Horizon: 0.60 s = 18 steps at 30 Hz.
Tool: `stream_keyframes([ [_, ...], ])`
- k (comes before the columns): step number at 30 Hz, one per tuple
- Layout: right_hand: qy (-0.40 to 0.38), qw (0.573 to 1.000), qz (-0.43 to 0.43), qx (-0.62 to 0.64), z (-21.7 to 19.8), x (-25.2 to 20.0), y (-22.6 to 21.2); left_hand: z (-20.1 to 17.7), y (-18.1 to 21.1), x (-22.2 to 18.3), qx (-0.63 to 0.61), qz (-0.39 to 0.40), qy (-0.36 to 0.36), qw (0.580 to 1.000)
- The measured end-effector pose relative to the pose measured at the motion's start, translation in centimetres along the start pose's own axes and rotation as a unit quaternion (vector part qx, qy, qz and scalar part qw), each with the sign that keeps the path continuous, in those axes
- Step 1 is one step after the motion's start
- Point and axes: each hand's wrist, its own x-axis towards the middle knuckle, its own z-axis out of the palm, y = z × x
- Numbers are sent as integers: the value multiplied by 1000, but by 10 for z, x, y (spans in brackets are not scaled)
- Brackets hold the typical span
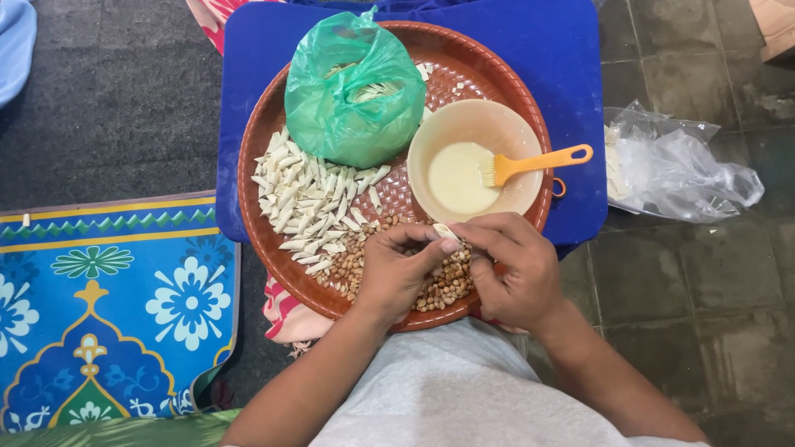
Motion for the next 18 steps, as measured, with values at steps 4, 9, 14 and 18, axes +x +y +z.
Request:
stream_keyframes([
  [4,6,999,38,37,1,-4,3,5,6,-1,-39,-21,1,999],
  [9,12,993,74,86,0,-4,6,2,8,0,-88,-63,-26,994],
  [14,13,993,80,89,0,-4,4,3,7,0,-84,-65,-19,994],
  [18,15,993,88,76,1,-6,3,6,9,-2,-62,-45,0,997],
])
